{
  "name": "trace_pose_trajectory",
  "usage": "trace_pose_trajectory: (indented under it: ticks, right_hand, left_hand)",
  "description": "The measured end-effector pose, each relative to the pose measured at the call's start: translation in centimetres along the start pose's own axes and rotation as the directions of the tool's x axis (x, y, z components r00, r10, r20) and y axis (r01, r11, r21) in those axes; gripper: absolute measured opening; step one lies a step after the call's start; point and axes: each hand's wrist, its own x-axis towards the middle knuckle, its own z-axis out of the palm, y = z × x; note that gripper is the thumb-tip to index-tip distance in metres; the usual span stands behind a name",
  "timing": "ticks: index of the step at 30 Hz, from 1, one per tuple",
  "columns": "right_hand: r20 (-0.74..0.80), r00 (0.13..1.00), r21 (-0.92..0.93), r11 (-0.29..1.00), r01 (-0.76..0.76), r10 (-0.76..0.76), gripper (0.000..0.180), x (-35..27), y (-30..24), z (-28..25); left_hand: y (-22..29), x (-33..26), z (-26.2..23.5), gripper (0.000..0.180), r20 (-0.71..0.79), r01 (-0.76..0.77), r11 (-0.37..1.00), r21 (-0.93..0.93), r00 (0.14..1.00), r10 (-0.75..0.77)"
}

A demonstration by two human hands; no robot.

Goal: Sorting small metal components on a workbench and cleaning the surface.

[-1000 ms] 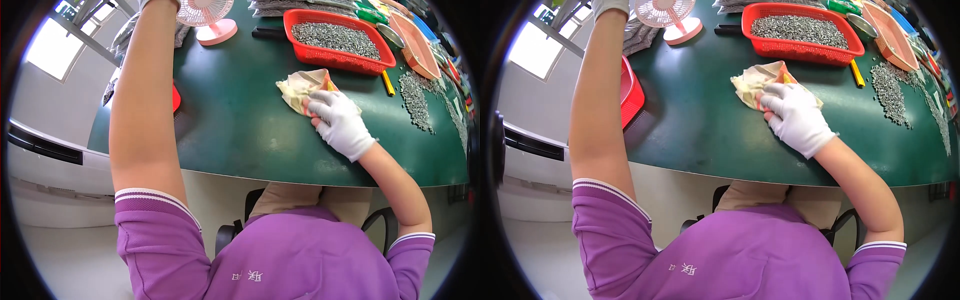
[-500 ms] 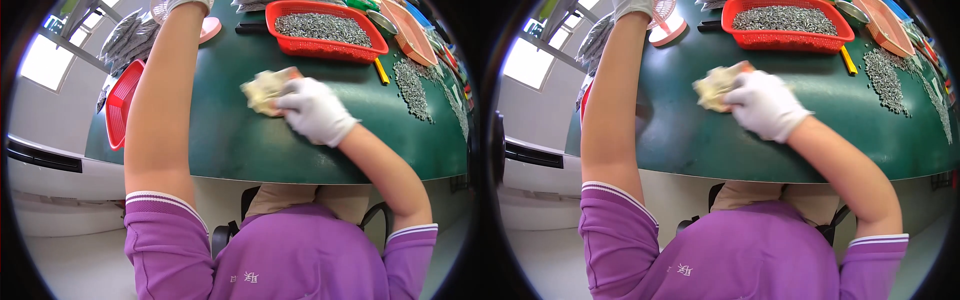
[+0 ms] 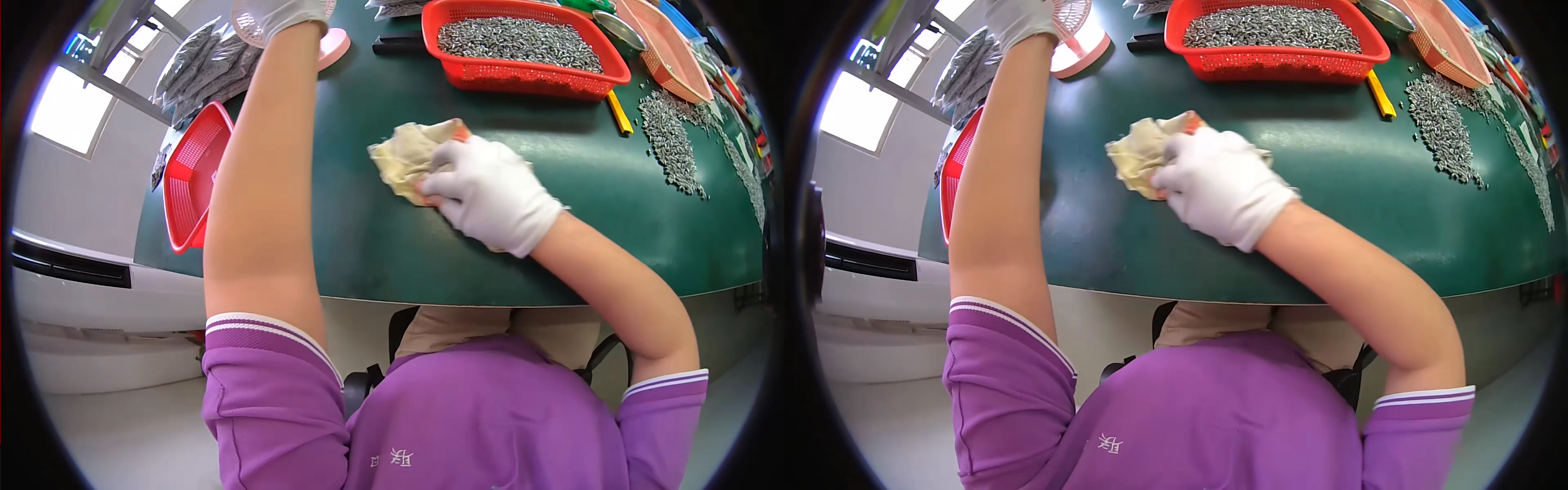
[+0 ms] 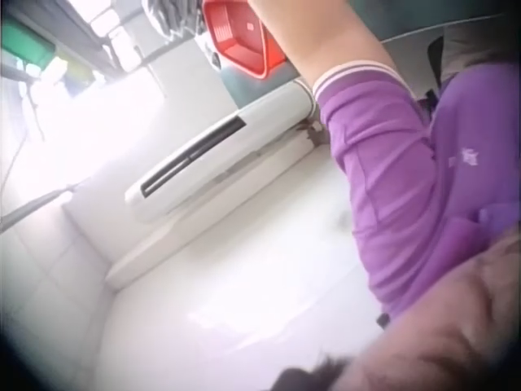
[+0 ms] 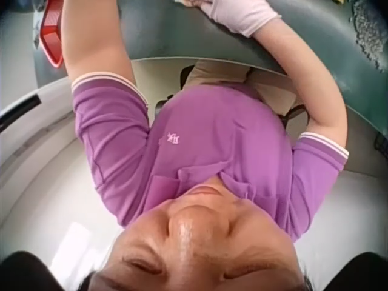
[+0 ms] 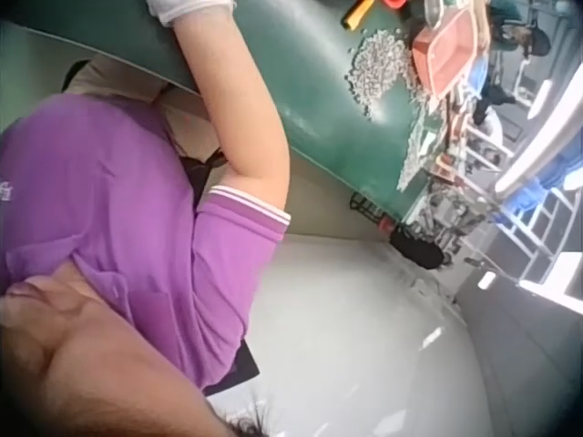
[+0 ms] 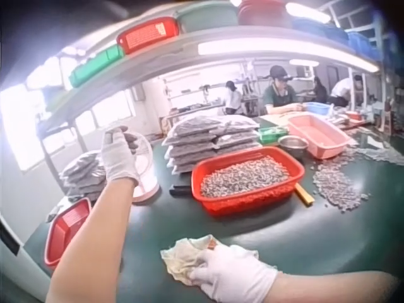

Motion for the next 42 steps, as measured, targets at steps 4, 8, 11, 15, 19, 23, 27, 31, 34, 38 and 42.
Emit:
trace_pose_trajectory:
  ticks: [4,8,11,15,19,23,27,31,34,38,42]
  right_hand:
    - [0.217,0.975,0.021,0.999,0.037,-0.041,0.013,-2.6,-3.7,-2.2]
    - [0.256,0.962,0.061,0.995,0.077,-0.091,0.011,-1.5,-6.9,0.2]
    - [0.134,0.987,-0.056,0.995,-0.082,0.089,0.010,0.5,-1.1,0.9]
    - [-0.029,0.992,-0.266,0.956,-0.125,0.121,0.008,0.1,3.7,-0.6]
    - [0.146,0.988,0.037,0.999,0.036,-0.041,0.007,-0.5,-4.0,-0.2]
    - [0.287,0.938,0.200,0.970,0.140,-0.194,0.014,-0.4,-7.5,1.4]
    - [0.081,0.995,-0.156,0.987,-0.048,0.061,0.012,4.3,0.4,2.6]
    - [0.129,0.989,-0.153,0.987,-0.057,0.077,0.015,8.5,0.3,4.6]
    - [0.234,0.966,0.185,0.981,0.065,-0.108,0.011,7.8,-3.5,6.6]
    - [0.388,0.907,0.362,0.932,0.013,-0.163,0.008,2.9,-5.5,2.7]
    - [0.243,0.963,0.005,0.993,0.120,-0.117,0.008,5.2,-0.7,1.3]
  left_hand:
    - [-2.0,2.8,-5.3,0.024,-0.067,-0.032,0.988,0.150,0.997,0.043]
    - [-3.7,1.0,-5.8,0.024,0.084,-0.120,0.906,0.405,0.992,0.094]
    - [-2.6,-1.9,-5.5,0.033,0.462,-0.459,0.360,0.812,0.883,0.085]
    - [-2.2,-3.2,-6.9,0.033,0.645,-0.632,0.177,0.755,0.665,-0.376]
    - [-6.1,-4.5,-9.7,0.034,0.474,-0.599,0.023,0.800,0.608,-0.637]
    - [-8.2,-3.9,-8.8,0.040,0.277,-0.562,-0.079,0.823,0.519,-0.809]
    - [-9.0,-1.1,-8.4,0.036,0.456,-0.966,0.047,0.255,0.078,-0.886]
    - [-11.4,2.2,-10.1,0.050,0.292,-0.880,0.074,0.470,0.076,-0.953]
    - [-11.0,1.4,-8.4,0.060,0.292,-0.903,0.132,0.409,-0.008,-0.957]
    - [-6.1,-0.7,-4.9,0.054,0.264,-0.961,0.181,0.209,-0.123,-0.957]
    - [-8.4,4.4,-11.0,0.051,0.155,-0.474,0.127,0.871,0.020,-0.988]
